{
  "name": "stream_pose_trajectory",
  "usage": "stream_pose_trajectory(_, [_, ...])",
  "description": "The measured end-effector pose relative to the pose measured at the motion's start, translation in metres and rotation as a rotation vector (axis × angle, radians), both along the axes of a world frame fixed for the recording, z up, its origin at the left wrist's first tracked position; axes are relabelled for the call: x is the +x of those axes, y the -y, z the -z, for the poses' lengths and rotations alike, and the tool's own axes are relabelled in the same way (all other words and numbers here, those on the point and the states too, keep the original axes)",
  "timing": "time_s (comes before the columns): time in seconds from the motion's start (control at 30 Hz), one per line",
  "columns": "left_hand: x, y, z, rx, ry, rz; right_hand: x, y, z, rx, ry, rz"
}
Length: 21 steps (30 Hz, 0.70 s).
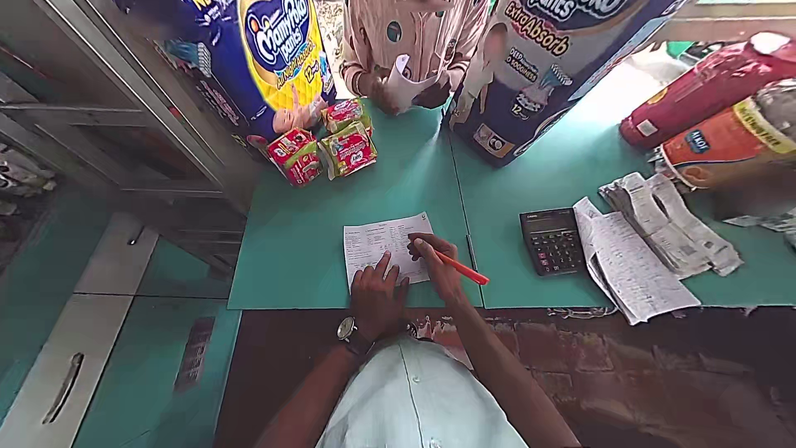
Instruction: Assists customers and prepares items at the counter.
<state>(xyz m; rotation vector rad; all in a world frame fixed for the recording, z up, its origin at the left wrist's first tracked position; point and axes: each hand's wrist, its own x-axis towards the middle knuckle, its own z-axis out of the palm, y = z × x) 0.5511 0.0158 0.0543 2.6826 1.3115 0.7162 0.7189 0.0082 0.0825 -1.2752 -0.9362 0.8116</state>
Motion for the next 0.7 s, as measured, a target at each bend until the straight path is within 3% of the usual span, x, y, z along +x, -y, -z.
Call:
stream_pose_trajectory(0.27, [0.001,-0.002,0.001,-0.002,-0.006,-0.011,0.004,-0.016,0.011,-0.095,0.428,-0.03])
stream_pose_trajectory(0.7, [0.001,-0.002,0.005,0.049,0.066,-0.017,-0.003,-0.016,0.013,-0.073,0.608,0.006])
